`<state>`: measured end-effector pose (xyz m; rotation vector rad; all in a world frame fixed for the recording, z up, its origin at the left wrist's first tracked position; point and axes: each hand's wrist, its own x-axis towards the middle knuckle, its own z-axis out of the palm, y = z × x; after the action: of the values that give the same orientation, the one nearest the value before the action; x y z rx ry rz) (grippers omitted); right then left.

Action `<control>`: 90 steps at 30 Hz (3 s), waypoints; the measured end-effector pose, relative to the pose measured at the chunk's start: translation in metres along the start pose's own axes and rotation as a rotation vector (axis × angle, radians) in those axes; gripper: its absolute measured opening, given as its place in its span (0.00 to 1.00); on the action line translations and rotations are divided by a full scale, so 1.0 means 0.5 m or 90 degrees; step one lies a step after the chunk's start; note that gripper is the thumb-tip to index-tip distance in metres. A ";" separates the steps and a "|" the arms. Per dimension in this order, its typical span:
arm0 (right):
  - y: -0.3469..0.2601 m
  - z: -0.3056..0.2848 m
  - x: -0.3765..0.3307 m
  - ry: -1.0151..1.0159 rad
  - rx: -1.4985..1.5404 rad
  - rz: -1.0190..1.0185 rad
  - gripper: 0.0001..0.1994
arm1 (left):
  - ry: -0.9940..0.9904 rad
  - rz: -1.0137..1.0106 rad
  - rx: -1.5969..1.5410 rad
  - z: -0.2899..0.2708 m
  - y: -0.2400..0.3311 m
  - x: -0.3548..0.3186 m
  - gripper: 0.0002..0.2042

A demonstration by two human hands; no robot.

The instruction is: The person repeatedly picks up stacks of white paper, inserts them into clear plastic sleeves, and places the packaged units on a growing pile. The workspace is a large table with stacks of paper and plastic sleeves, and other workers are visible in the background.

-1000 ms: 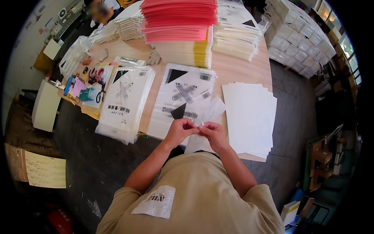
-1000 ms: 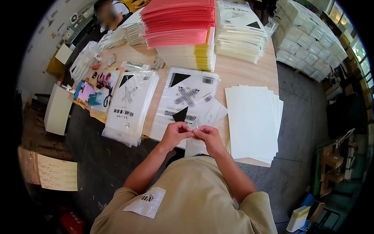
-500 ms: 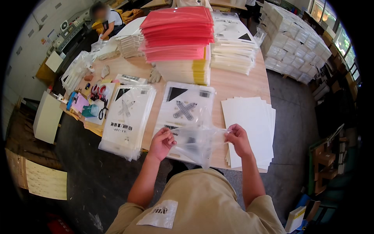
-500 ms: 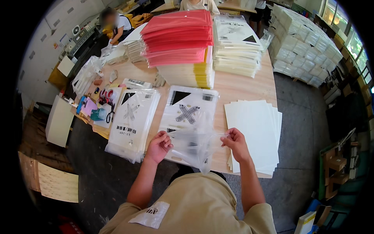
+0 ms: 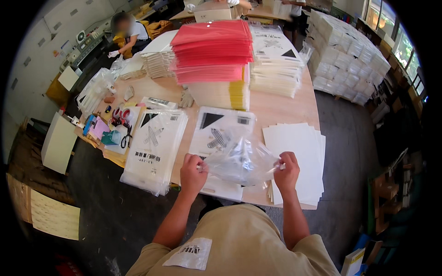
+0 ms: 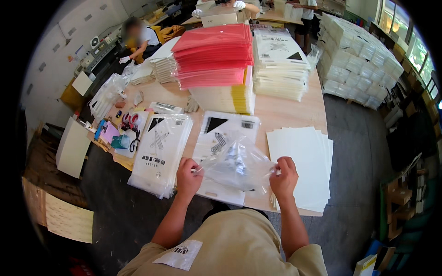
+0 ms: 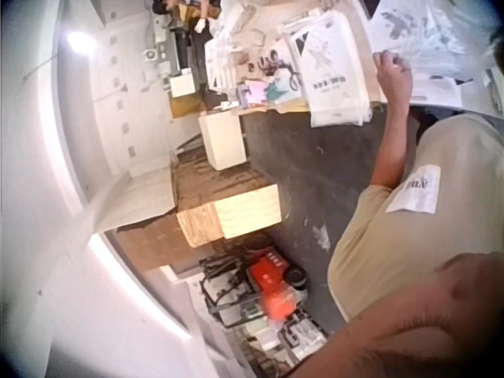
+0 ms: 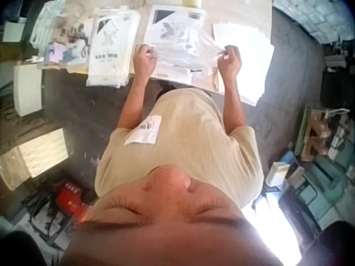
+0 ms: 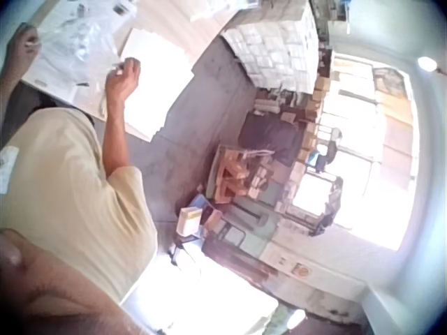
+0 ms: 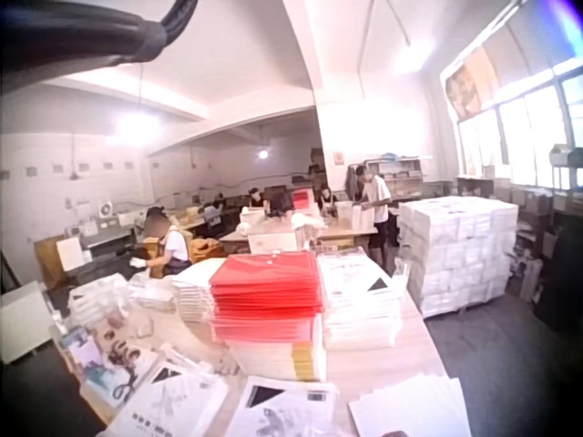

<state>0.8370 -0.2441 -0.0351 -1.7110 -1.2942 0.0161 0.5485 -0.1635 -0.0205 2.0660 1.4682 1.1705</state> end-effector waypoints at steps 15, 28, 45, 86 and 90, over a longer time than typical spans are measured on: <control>0.024 0.078 0.206 -0.070 -0.059 -0.076 0.12 | -0.065 -0.084 0.059 -0.045 -0.103 0.182 0.05; 0.136 0.239 -0.007 -0.478 -0.075 -0.120 0.13 | -0.189 -0.186 0.207 -0.064 -0.296 -0.088 0.06; -0.019 0.167 -0.037 -0.175 0.313 -0.052 0.28 | 0.125 0.127 0.051 -0.151 -0.038 -0.011 0.04; 0.073 0.261 -0.149 -0.284 0.057 -0.196 0.16 | -0.111 0.306 0.146 0.039 -0.031 -0.050 0.17; 0.076 0.247 -0.136 -0.188 0.101 -0.192 0.06 | 0.005 0.225 0.195 0.037 -0.089 -0.084 0.17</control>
<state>0.7713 -0.2128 -0.1617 -1.4007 -1.7124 0.1978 0.5305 -0.1802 -0.0796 2.6162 1.3953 1.1303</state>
